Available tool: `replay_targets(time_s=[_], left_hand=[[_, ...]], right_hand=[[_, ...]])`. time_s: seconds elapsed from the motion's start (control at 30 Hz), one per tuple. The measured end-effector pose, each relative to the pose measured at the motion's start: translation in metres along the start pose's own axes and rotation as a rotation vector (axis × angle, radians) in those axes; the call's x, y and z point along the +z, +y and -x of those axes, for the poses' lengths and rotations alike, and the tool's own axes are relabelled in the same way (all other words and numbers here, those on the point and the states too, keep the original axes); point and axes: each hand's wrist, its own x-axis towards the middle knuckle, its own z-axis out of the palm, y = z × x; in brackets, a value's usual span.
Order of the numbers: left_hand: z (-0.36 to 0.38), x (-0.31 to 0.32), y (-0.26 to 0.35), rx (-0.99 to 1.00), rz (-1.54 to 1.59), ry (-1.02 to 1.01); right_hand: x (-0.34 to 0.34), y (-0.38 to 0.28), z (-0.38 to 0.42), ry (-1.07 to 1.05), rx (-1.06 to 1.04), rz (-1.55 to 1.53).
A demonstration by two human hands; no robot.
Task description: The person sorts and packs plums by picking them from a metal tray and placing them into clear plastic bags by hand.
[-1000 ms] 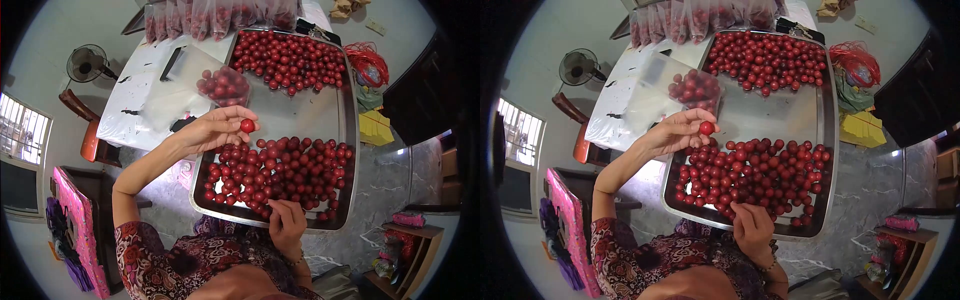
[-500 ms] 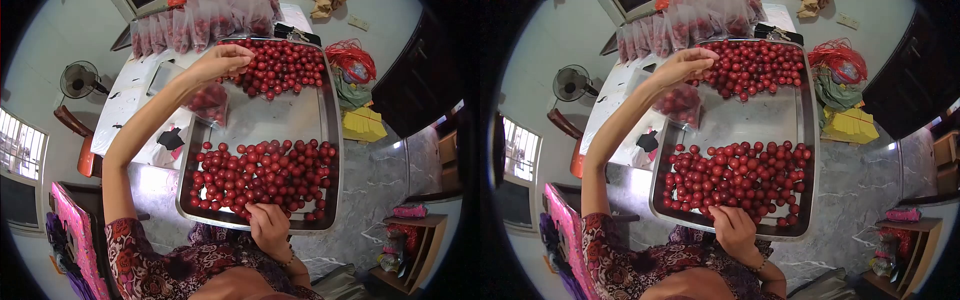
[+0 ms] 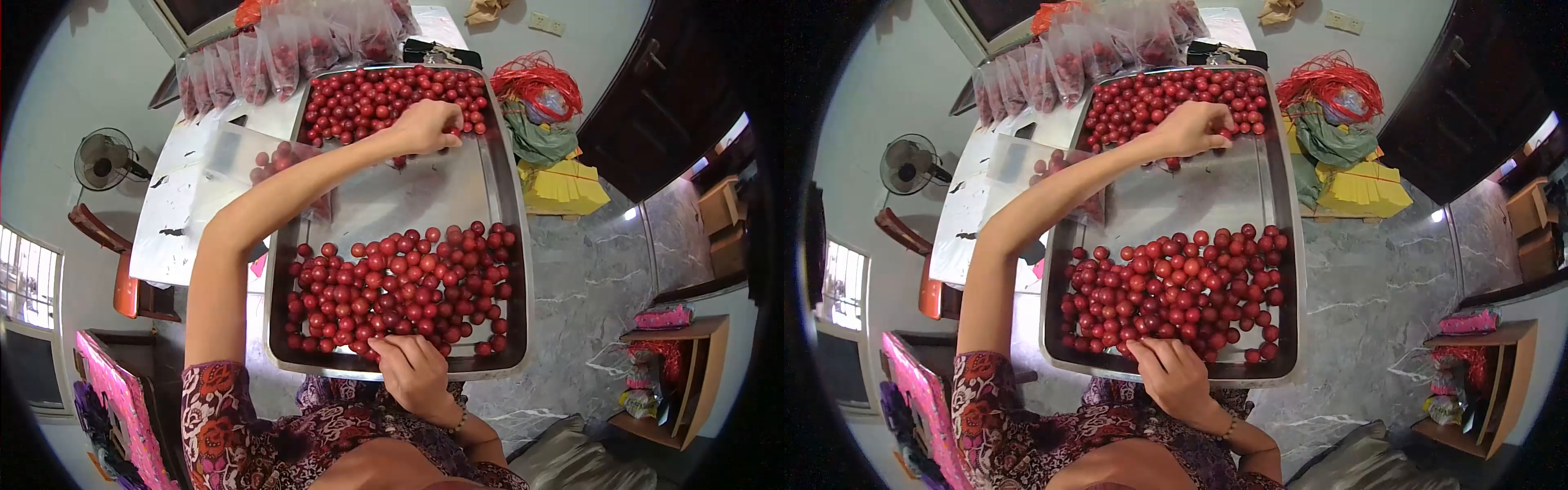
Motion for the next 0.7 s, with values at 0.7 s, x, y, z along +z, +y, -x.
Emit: replay_targets(time_s=[0.7], left_hand=[[0.005, 0.025, 0.013, 0.193, -0.015, 0.199]], right_hand=[[0.005, 0.001, 0.000, -0.012, -0.018, 0.045]])
